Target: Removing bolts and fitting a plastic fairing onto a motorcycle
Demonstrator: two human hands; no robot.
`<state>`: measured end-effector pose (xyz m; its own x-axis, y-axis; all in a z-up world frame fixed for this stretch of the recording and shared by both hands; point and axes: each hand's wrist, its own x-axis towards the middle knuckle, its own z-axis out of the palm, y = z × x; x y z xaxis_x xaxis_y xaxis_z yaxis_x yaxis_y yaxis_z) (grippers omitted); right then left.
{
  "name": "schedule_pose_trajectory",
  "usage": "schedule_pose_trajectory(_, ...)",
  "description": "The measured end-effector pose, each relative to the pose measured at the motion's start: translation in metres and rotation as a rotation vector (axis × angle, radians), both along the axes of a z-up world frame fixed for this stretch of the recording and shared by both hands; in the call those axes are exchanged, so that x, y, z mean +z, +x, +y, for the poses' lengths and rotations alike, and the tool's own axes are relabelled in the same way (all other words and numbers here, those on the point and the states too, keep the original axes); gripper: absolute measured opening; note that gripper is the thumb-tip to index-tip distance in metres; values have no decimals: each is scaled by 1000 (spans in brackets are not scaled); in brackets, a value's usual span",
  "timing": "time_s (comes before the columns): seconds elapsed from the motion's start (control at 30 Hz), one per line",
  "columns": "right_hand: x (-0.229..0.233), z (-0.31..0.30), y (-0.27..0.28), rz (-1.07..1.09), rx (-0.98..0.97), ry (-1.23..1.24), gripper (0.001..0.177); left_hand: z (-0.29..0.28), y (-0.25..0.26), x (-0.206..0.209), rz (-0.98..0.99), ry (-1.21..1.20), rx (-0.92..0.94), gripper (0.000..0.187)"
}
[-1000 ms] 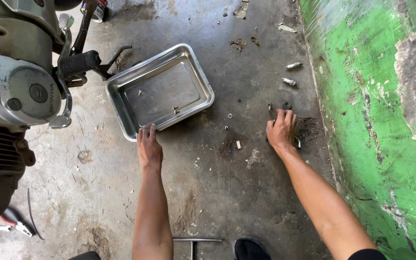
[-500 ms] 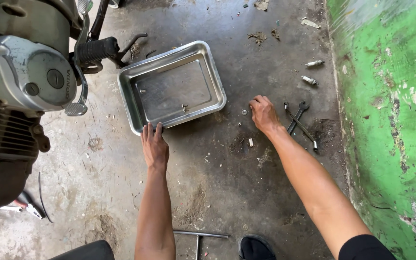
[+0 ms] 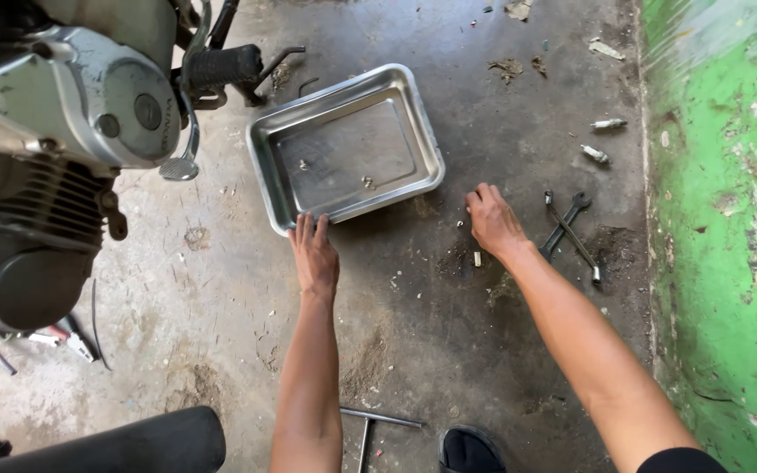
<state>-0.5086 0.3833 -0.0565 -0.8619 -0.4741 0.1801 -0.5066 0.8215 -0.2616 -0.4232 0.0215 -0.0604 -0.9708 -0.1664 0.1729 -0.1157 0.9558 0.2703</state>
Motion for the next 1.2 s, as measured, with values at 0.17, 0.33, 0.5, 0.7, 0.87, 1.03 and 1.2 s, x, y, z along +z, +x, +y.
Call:
schedule_pose_trajectory(0.17,-26,8,-7,-61,32,-19,18,7,12,-3,36,22,-32,41)
schedule_pose_trajectory(0.33,-15,21,8,-285,-211,-213,17,15,12,-11,55,10,-41,43)
schedule_pose_trajectory(0.5,-31,42,2,-214,-639,-452,15,37,16,-8,3,54,-33,46)
schedule_pose_trajectory(0.7,-4,15,-19,8,-665,-576,12,64,14,-13,28,42,-61,43)
schedule_pose_trajectory(0.87,18,-30,-18,-29,-487,-566,15,79,15,-14,63,55,-90,42)
schedule_pose_trajectory(1.03,19,-40,-12,-100,-384,-570,22,76,22,23,33,18,-100,44)
schedule_pose_trajectory(1.2,14,-14,4,104,-433,-521,10,66,27,50,-103,32,48,46)
